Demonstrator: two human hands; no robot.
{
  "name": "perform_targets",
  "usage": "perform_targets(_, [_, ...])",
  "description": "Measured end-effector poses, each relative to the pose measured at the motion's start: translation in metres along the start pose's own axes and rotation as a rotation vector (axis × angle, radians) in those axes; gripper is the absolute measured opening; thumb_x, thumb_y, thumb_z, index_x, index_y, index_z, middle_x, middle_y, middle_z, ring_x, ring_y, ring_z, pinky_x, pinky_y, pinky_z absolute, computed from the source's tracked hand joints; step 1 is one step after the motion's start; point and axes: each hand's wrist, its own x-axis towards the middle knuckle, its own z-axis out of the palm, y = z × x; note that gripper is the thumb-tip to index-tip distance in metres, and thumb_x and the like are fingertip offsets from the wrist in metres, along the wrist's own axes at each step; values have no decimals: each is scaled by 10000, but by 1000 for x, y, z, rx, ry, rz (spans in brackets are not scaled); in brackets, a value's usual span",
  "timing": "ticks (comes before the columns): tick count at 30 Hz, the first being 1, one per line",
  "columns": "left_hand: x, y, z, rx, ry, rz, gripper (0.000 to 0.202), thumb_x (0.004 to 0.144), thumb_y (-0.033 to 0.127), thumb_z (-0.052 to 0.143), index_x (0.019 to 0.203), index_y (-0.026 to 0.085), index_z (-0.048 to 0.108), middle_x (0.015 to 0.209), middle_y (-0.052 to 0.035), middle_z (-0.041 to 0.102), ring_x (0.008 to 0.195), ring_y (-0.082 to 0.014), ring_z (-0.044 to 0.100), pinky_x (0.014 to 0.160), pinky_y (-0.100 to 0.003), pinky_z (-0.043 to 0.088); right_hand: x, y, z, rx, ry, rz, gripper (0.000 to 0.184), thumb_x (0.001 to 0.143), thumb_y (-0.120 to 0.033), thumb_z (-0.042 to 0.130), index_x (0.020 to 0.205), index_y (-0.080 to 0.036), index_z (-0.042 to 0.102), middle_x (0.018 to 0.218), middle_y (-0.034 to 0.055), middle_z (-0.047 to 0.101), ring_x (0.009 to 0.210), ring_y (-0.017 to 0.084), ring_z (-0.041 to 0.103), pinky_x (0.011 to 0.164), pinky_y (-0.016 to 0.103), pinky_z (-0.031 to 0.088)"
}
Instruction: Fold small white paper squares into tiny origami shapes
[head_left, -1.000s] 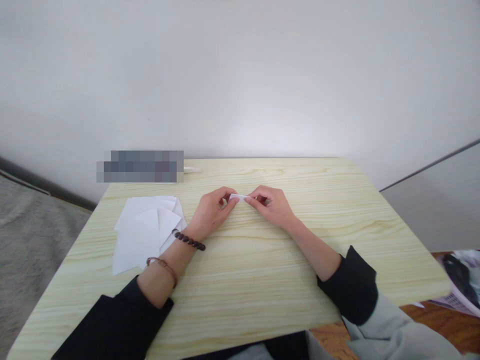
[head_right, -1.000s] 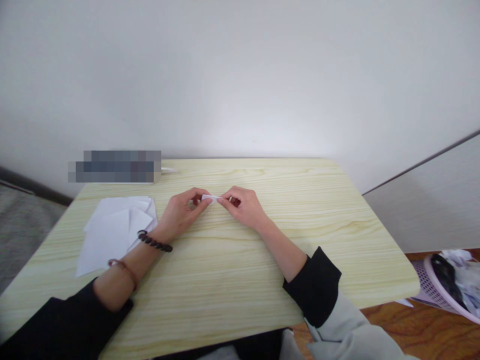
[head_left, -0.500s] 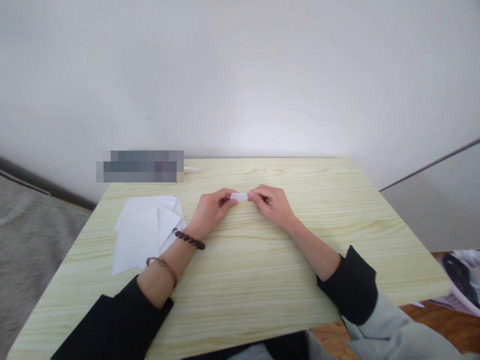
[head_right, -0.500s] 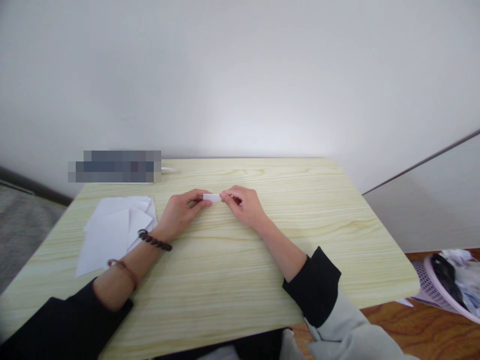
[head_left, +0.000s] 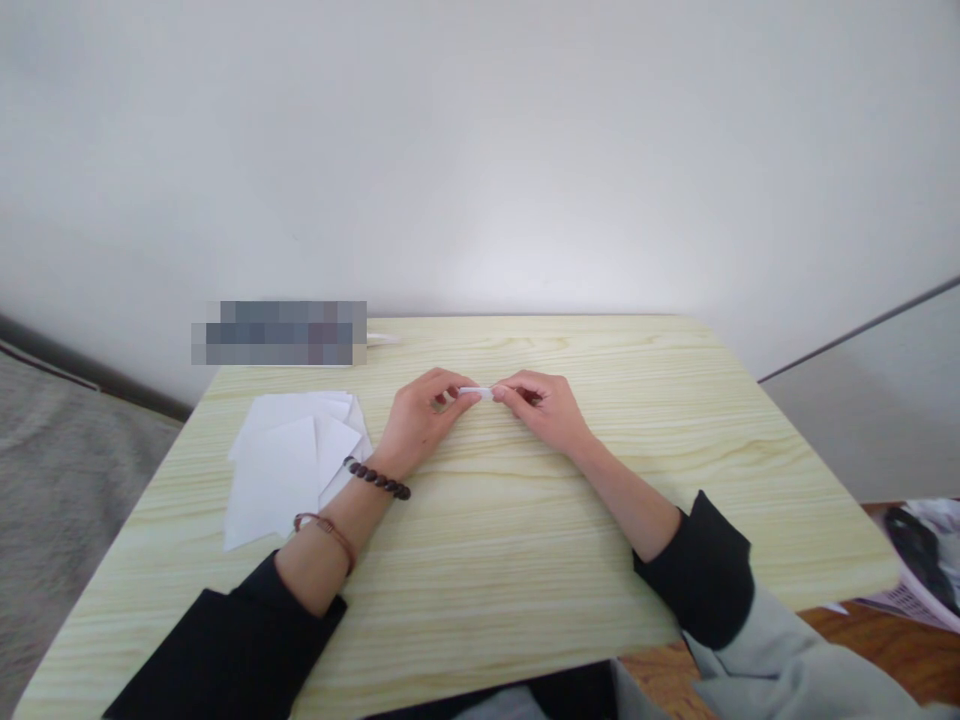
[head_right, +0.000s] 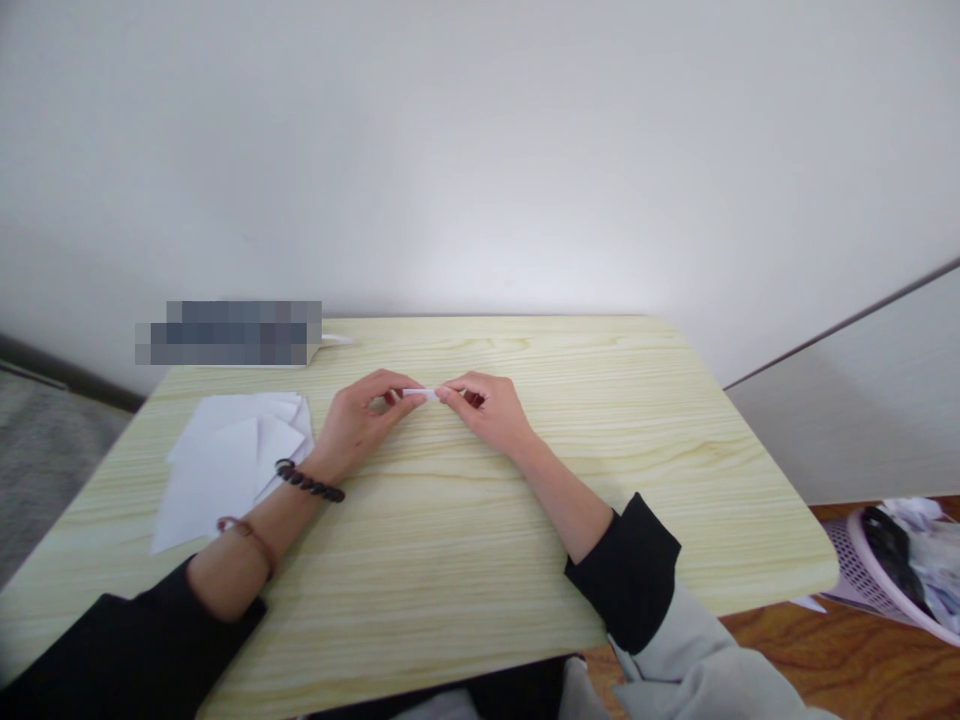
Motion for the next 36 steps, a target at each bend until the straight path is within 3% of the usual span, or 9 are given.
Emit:
perform_targets(4, [2, -3, 0, 29, 36, 49, 197, 814, 380, 599, 831, 210, 699, 832, -30, 639, 750, -141, 572, 649, -255, 457, -1, -3, -1, 10, -43, 10, 355, 898, -408, 467, 768, -162, 687, 645, 20, 628, 513, 85, 483, 491, 222, 363])
perform_targets(18, [1, -7, 0, 71, -1, 30, 211, 843, 381, 557, 872, 206, 672, 874, -24, 698, 817, -168, 603, 771, -295, 472, 1, 1, 1, 33, 18, 100, 311, 864, -399, 508, 698, -163, 626, 537, -10, 556, 474, 82, 458, 460, 210, 350])
perform_targets(24, [1, -2, 0, 76, 31, 14, 201, 841, 364, 559, 851, 195, 667, 813, -15, 688, 725, -142, 584, 700, -257, 470, 0, 1, 3, 77, 55, 94, 234, 858, -389, 518, 784, -177, 585, 650, -4, 573, 483, 76, 472, 453, 209, 371])
perform_targets(30, [0, -1, -1, 64, 73, 45, 202, 841, 341, 561, 904, 185, 673, 779, -12, 659, 665, -121, 561, 646, -236, 459, -1, 2, 3, 59, 85, -4, 120, 858, -323, 534, 884, -206, 541, 782, -13, 569, 468, 48, 448, 441, 196, 386])
perform_targets(36, [-1, -2, 0, 33, 49, -35, 242, 827, 366, 569, 939, 181, 679, 712, 8, 660, 616, -114, 567, 610, -223, 448, 0, 0, 0, -68, 111, -189, 139, 874, -272, 525, 920, -207, 640, 857, 28, 589, 597, 78, 530, 534, 213, 468])
